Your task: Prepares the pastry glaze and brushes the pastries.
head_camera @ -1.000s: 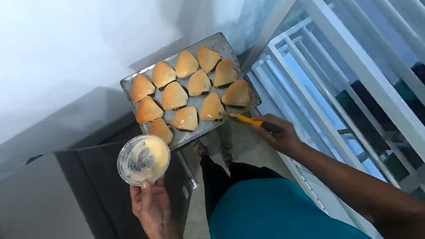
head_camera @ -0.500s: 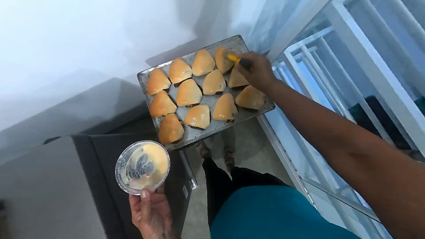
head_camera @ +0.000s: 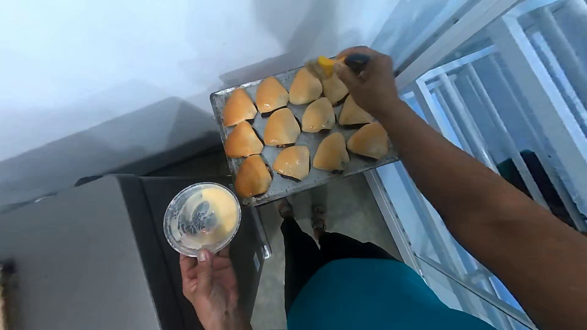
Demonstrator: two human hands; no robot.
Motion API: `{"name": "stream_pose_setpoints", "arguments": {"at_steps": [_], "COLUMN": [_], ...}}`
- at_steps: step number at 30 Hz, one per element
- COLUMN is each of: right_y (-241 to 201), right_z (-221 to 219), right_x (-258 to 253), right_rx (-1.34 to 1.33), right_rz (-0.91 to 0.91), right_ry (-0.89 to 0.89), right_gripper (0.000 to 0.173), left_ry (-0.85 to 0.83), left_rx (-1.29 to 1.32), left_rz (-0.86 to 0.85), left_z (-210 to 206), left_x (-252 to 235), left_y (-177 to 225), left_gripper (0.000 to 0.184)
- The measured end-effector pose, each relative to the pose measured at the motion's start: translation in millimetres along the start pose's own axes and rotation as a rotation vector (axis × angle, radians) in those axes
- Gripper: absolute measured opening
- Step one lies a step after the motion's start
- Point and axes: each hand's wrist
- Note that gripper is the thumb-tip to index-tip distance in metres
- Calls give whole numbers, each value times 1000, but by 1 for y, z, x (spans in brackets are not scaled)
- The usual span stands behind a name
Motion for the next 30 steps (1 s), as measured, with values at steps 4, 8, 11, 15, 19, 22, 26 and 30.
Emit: {"name": "stream_pose_setpoints", "arguments": {"at_steps": [4, 8, 11, 15, 19, 22, 26, 30], "right_y": [-15, -37, -36, -44, -44, -60, -103, -77], "right_z": [-26, -29, -64, -57, -45, -35, -42, -84], "right_x": [14, 13, -7, 20, 59, 76, 72, 55], "right_rx": [156, -12, 44, 76, 84, -28, -504, -432], "right_rz": [87, 164, 277, 364, 433, 454, -41, -65], "right_ry": [-254, -161, -154, -291, -287, -366, -546, -578], "right_gripper": [33, 32, 32, 30, 28, 26, 16, 25], "left_ry": [23, 65, 78, 95, 130, 137, 149, 151], "left_rx": [42, 33, 37, 44, 50, 94, 64, 89], "left_rz": [-32, -22, -21, -48, -58, -68, -63, -76], "left_z": [0, 8, 6, 14, 23, 29, 32, 36], "left_x": [-7, -12, -11, -16, -18, -17, -15, -8], "left_y": [6, 4, 8, 12, 12, 12, 11, 15], "left_gripper": [38, 34, 36, 36, 35, 37, 38, 42]}}
Point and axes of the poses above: each hand's wrist, its own x-axis away from the middle knuckle, its own z-axis out of the back of the hand, y = z × x, and after that the axes turned 6 degrees about y, right-handed
